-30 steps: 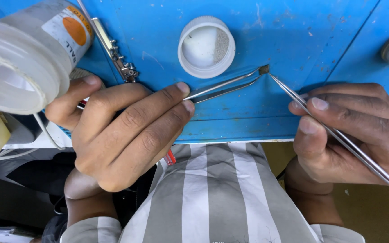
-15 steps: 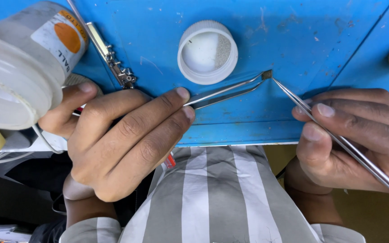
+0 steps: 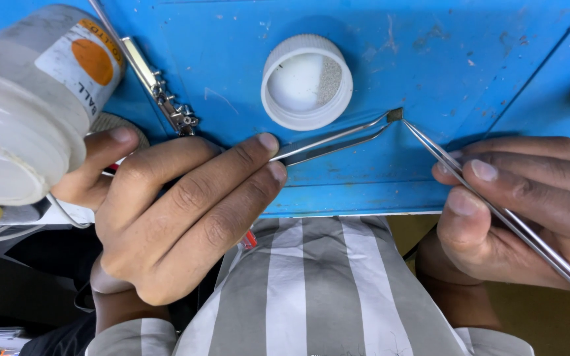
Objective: Using tweezers to precisely position a small electronic component on a work surface for repair.
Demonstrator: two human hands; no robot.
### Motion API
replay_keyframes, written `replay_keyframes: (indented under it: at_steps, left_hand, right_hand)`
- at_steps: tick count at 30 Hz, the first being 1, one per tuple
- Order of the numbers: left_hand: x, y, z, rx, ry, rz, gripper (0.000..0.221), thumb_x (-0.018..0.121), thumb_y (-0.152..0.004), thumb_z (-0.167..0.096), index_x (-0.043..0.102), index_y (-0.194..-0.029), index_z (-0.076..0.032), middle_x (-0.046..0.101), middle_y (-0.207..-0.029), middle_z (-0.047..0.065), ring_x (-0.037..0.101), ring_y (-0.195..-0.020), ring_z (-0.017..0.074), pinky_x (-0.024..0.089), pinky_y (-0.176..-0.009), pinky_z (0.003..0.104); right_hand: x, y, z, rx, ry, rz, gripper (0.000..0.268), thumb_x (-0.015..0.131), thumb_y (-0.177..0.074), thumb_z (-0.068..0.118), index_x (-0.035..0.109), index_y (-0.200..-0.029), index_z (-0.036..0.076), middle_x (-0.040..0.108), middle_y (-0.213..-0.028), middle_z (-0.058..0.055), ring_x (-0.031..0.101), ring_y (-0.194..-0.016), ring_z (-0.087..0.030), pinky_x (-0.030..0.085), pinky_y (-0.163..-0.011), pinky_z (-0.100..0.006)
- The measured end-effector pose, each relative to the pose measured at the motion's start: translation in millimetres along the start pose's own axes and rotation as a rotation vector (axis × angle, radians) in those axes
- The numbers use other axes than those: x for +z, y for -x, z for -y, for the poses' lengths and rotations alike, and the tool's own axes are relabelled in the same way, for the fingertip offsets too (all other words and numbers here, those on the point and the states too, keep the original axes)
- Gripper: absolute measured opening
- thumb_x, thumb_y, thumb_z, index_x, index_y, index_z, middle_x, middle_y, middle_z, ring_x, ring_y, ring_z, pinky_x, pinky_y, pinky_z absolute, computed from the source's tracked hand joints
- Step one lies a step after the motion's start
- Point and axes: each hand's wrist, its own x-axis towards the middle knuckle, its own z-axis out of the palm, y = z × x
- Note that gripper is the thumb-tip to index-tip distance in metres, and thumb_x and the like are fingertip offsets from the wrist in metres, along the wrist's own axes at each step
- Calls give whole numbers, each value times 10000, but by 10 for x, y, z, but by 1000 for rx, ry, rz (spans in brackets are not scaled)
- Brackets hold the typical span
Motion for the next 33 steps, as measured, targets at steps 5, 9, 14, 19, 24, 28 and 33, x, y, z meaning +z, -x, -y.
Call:
replay_keyframes:
  at_steps: [5,9,14,19,24,28,33]
  left_hand:
    - [-15,9,32,16,11,20,238,594,-1130,-83,811,-1034,-64,837,-1093,85,662,-870,191,224,-1105,308]
    - [2,21,29,1,2,8,277,537,-1131,-85,802,-1048,-90,843,-1085,73,649,-852,193,224,-1104,320]
    - [-23,26,33,-41,35,48,207,585,-1119,-81,782,-1053,-78,835,-1101,81,658,-874,209,237,-1083,335]
    - [20,16,61,-43,42,15,204,610,-1109,-63,790,-1014,-76,835,-1068,85,655,-842,203,249,-1073,321]
    - [59,34,84,-42,47,-10,167,637,-1097,-71,769,-996,-80,836,-1048,73,660,-833,200,253,-1068,328]
    - [72,37,98,-28,56,-22,158,652,-1090,-73,773,-990,-68,835,-1039,88,662,-827,208,263,-1056,330]
    - [36,31,77,-41,50,15,163,648,-1106,-87,780,-1012,-76,838,-1065,79,666,-847,207,256,-1072,334]
  right_hand:
    - [33,12,-5,-6,3,-33,188,639,-1054,37,547,-1175,-74,738,-998,-267,788,-925,-443,590,-860,-454]
    - [60,-2,-32,-37,8,-34,181,651,-1044,25,547,-1146,-81,733,-986,-271,790,-901,-451,596,-841,-457]
    - [120,-11,-15,-37,17,-77,166,654,-1038,33,548,-1110,-71,720,-945,-254,785,-866,-442,581,-822,-439]
    - [130,-38,41,-7,32,-74,188,660,-1041,50,538,-1120,-68,711,-953,-257,784,-895,-447,578,-830,-436]
    - [149,-37,-16,-38,20,-89,186,667,-1029,41,538,-1102,-70,702,-922,-244,782,-871,-438,584,-807,-431]
    - [109,-51,29,-11,30,-58,189,665,-1033,47,540,-1118,-67,708,-955,-257,782,-893,-435,586,-829,-432]
    - [132,-62,31,13,37,-55,197,667,-1031,47,532,-1105,-75,708,-939,-257,781,-900,-439,582,-833,-431]
